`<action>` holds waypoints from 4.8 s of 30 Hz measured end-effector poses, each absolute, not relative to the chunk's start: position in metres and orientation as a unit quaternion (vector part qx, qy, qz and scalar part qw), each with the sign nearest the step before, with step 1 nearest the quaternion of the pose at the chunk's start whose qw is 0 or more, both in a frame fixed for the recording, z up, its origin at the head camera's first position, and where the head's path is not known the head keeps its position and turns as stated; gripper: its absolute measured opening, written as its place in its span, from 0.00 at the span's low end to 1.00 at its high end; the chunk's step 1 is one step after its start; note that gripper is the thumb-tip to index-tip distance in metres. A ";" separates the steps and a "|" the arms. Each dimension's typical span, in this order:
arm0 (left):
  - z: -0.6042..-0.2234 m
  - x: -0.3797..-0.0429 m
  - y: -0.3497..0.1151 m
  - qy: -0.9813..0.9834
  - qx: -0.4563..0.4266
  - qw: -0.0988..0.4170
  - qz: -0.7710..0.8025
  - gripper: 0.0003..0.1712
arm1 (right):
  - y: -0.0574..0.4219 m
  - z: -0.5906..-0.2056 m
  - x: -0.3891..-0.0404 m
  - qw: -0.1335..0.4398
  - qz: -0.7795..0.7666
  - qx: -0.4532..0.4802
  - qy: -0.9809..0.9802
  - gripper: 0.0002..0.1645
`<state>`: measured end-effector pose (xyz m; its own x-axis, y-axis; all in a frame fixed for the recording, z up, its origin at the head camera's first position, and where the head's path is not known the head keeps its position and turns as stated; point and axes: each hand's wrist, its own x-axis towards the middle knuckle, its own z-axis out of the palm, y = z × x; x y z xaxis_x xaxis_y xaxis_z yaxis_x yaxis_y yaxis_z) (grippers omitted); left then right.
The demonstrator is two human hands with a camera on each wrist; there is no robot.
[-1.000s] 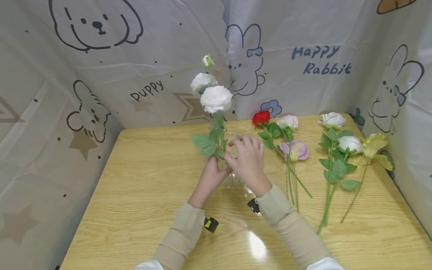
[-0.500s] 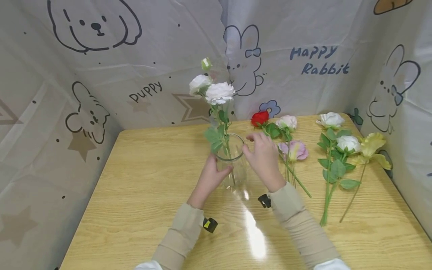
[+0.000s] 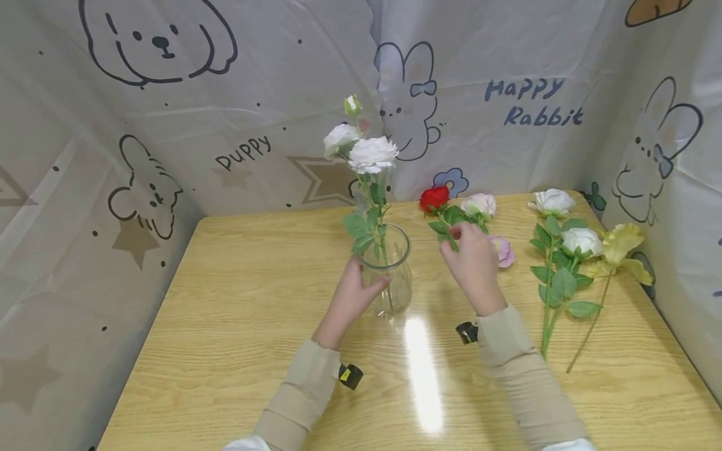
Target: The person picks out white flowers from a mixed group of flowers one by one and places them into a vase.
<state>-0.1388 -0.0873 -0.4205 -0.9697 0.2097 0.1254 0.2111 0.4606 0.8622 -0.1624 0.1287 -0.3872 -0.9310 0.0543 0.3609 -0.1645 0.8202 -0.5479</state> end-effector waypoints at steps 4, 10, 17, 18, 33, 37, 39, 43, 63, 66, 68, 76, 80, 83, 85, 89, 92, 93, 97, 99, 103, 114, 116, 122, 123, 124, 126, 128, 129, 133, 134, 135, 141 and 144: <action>-0.420 -0.139 -0.087 -0.853 -0.124 -0.001 -0.507 0.42 | 0.143 -0.391 -0.162 0.173 0.293 0.002 -0.940 0.14; -0.420 -0.138 -0.088 -0.851 -0.125 -0.004 -0.510 0.41 | 0.162 -0.398 -0.159 0.143 0.289 -0.033 -0.946 0.15; -0.420 -0.139 -0.088 -0.850 -0.127 -0.003 -0.511 0.41 | 0.183 -0.405 -0.155 0.125 0.302 -0.073 -0.942 0.15; -0.420 -0.139 -0.088 -0.850 -0.127 -0.003 -0.511 0.41 | 0.186 -0.406 -0.155 0.125 0.305 -0.078 -0.941 0.15; -0.421 -0.138 -0.089 -0.850 -0.132 -0.001 -0.510 0.43 | 0.234 -0.435 -0.151 0.115 0.297 -0.119 -0.940 0.19; -0.422 -0.138 -0.089 -0.853 -0.132 -0.001 -0.505 0.42 | 0.249 -0.445 -0.150 0.091 0.282 -0.142 -0.944 0.21; -0.422 -0.139 -0.089 -0.855 -0.131 -0.002 -0.503 0.42 | 0.255 -0.449 -0.149 0.081 0.272 -0.154 -0.947 0.21; -0.423 -0.139 -0.089 -0.854 -0.127 -0.004 -0.504 0.43 | 0.267 -0.456 -0.144 0.079 0.256 -0.152 -0.951 0.17; -0.423 -0.138 -0.089 -0.859 -0.112 -0.008 -0.500 0.41 | 0.286 -0.471 -0.137 -0.057 0.221 -0.136 -0.964 0.17; -0.423 -0.139 -0.089 -0.857 -0.120 -0.005 -0.501 0.41 | 0.285 -0.475 -0.140 -0.062 0.219 -0.135 -0.964 0.18; -0.424 -0.139 -0.089 -0.857 -0.121 -0.004 -0.501 0.41 | 0.285 -0.476 -0.141 -0.066 0.216 -0.132 -0.965 0.19; -0.424 -0.140 -0.089 -0.855 -0.132 -0.001 -0.501 0.42 | 0.288 -0.474 -0.143 -0.103 0.207 -0.113 -0.966 0.20; -0.422 -0.139 -0.089 -0.856 -0.129 -0.002 -0.500 0.42 | 0.287 -0.470 -0.143 -0.091 0.210 -0.101 -0.968 0.20; -0.420 -0.138 -0.089 -0.858 -0.121 -0.005 -0.500 0.42 | 0.285 -0.465 -0.144 -0.075 0.222 -0.103 -0.967 0.20; -0.419 -0.138 -0.089 -0.859 -0.114 -0.006 -0.499 0.42 | 0.283 -0.460 -0.145 -0.057 0.224 -0.101 -0.968 0.22; -0.420 -0.138 -0.089 -0.862 -0.113 -0.008 -0.494 0.42 | 0.280 -0.449 -0.149 -0.006 0.222 -0.090 -0.971 0.26; -0.420 -0.139 -0.089 -0.861 -0.115 -0.008 -0.496 0.43 | 0.278 -0.441 -0.153 0.049 0.223 -0.077 -0.971 0.28; -0.420 -0.138 -0.089 -0.860 -0.116 -0.007 -0.497 0.43 | 0.277 -0.439 -0.154 0.065 0.223 -0.075 -0.970 0.28; -0.421 -0.138 -0.089 -0.860 -0.111 -0.008 -0.499 0.43 | 0.274 -0.429 -0.157 0.102 0.231 -0.079 -0.964 0.25; -0.421 -0.137 -0.089 -0.860 -0.116 -0.008 -0.498 0.43 | 0.273 -0.425 -0.158 0.112 0.234 -0.087 -0.962 0.23; -0.422 -0.137 -0.089 -0.859 -0.122 -0.004 -0.497 0.44 | 0.269 -0.419 -0.162 0.162 0.230 -0.089 -0.956 0.22; -0.422 -0.139 -0.089 -0.860 -0.111 -0.010 -0.498 0.45 | 0.248 -0.389 -0.167 0.272 0.243 -0.077 -0.928 0.09; -0.422 -0.138 -0.089 -0.861 -0.109 -0.013 -0.497 0.46 | 0.245 -0.382 -0.167 0.269 0.247 -0.077 -0.928 0.07; -0.422 -0.138 -0.088 -0.862 -0.109 -0.012 -0.495 0.46 | 0.231 -0.363 -0.167 0.287 0.269 -0.070 -0.917 0.07; -0.422 -0.138 -0.088 -0.862 -0.108 -0.013 -0.495 0.46 | 0.229 -0.361 -0.168 0.295 0.270 -0.066 -0.914 0.07; -0.422 -0.138 -0.088 -0.862 -0.109 -0.012 -0.496 0.46 | 0.227 -0.358 -0.168 0.301 0.271 -0.062 -0.912 0.07; -0.422 -0.138 -0.088 -0.861 -0.108 -0.012 -0.496 0.45 | 0.222 -0.353 -0.170 0.311 0.272 -0.051 -0.909 0.07; -0.422 -0.137 -0.088 -0.861 -0.109 -0.012 -0.497 0.45 | 0.217 -0.348 -0.173 0.319 0.272 -0.039 -0.907 0.07; -0.422 -0.137 -0.088 -0.862 -0.109 -0.011 -0.495 0.45 | 0.214 -0.345 -0.174 0.320 0.273 -0.035 -0.907 0.07; -0.421 -0.136 -0.089 -0.864 -0.115 -0.008 -0.491 0.45 | 0.203 -0.336 -0.179 0.328 0.275 -0.018 -0.904 0.07; -0.421 -0.136 -0.089 -0.864 -0.116 -0.007 -0.489 0.45 | 0.200 -0.334 -0.180 0.329 0.276 -0.014 -0.903 0.08; -0.421 -0.136 -0.089 -0.865 -0.115 -0.007 -0.489 0.45 | 0.197 -0.332 -0.180 0.327 0.278 -0.013 -0.903 0.08; -0.422 -0.136 -0.089 -0.866 -0.114 -0.007 -0.488 0.45 | 0.178 -0.320 -0.183 0.331 0.288 0.020 -0.898 0.07; -0.422 -0.135 -0.089 -0.867 -0.113 -0.008 -0.485 0.45 | 0.168 -0.315 -0.185 0.338 0.291 0.040 -0.894 0.06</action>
<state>-0.1353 -0.0891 -0.4224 -0.9742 0.2046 0.0952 0.1884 0.5048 0.8424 -0.1849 0.1684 -0.3152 -0.7679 0.1251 0.6282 -0.2687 0.8274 -0.4932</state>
